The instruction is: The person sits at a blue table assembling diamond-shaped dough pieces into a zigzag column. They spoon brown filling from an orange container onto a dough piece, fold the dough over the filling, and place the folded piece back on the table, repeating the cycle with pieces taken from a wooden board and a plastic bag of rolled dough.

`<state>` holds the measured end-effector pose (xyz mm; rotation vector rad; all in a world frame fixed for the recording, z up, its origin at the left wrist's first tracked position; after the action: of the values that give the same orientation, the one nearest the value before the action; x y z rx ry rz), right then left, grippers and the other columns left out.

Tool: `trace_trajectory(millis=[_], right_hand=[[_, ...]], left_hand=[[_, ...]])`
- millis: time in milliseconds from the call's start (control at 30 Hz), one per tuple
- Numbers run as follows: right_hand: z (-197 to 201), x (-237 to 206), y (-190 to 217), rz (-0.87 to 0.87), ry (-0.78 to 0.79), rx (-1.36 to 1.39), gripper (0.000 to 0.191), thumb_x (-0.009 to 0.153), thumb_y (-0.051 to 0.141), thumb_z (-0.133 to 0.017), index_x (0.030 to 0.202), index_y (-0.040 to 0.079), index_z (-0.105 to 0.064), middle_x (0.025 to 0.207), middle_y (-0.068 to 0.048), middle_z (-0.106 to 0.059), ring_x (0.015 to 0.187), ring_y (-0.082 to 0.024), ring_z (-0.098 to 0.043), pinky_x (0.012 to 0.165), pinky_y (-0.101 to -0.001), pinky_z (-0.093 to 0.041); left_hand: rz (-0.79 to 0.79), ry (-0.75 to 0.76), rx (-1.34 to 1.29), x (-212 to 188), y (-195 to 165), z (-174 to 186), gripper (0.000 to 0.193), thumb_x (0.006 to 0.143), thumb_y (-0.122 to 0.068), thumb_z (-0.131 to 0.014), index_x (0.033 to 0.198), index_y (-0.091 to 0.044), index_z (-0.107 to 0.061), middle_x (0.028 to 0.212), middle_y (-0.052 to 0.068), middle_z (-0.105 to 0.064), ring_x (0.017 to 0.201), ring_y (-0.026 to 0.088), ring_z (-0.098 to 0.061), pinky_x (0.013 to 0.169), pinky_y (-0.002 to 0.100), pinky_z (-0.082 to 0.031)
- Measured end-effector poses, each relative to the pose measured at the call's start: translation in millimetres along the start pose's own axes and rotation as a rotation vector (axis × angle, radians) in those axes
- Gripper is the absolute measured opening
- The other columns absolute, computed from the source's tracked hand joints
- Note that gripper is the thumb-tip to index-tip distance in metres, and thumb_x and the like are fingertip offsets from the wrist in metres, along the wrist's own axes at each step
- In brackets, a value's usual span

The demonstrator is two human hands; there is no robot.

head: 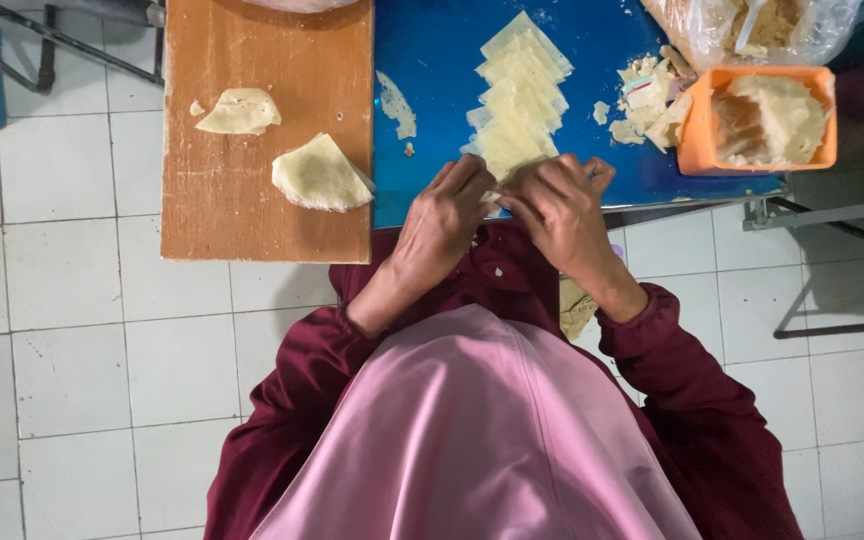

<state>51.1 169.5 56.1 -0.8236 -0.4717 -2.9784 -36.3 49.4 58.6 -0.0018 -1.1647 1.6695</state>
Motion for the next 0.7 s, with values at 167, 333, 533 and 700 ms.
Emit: trace_trajectory(millis=[167,333,533,700], right_hand=[[0,0,-6,-0.002,0.009,0.027,0.012,0.099,0.024,-0.081,0.104,0.016,-0.075,0.107,0.006,-0.069,0.102,-0.018,-0.057,0.094,-0.0423,-0.027],[2,-3,0,0.105,-0.035,-0.108,0.015,0.094,0.026,-0.085,0.099,0.017,-0.075,0.100,0.005,-0.070,0.097,-0.017,-0.057,0.091,-0.0443,-0.026],[-6,3,-13,0.038,0.027,-0.126,0.015,0.096,0.030,-0.084,0.099,0.017,-0.076,0.095,0.003,-0.066,0.096,-0.017,-0.054,0.091,-0.0439,-0.025],[-3,6,-15,-0.023,0.006,-0.009,0.013,0.099,0.032,-0.079,0.105,0.021,-0.077,0.104,0.004,-0.065,0.105,-0.020,-0.051,0.093,-0.0417,-0.026]], left_hand=[[0.051,0.039,0.058,0,10,-10,0.012,0.091,-0.001,-0.066,0.101,-0.002,-0.059,0.106,0.011,-0.053,0.100,0.033,-0.056,0.083,0.043,-0.050],[0.010,0.064,0.083,7,19,-14,0.011,0.087,0.002,-0.064,0.096,-0.002,-0.058,0.107,0.012,-0.054,0.105,0.032,-0.057,0.085,0.041,-0.052],[0.037,0.020,0.020,6,16,-6,0.009,0.094,-0.003,-0.066,0.100,-0.002,-0.060,0.103,0.011,-0.054,0.099,0.031,-0.060,0.079,0.042,-0.050],[0.017,0.036,0.089,10,12,-6,0.008,0.093,-0.002,-0.065,0.098,-0.002,-0.058,0.103,0.011,-0.052,0.097,0.031,-0.058,0.080,0.042,-0.051]])
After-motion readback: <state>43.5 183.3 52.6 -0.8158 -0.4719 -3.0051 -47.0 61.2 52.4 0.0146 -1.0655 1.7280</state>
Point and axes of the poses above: each hand's wrist, its own x-axis towards the middle knuckle, its own z-axis out of the back of the hand, y = z × x, the point moved 7 cm from there along x, towards the middle knuckle
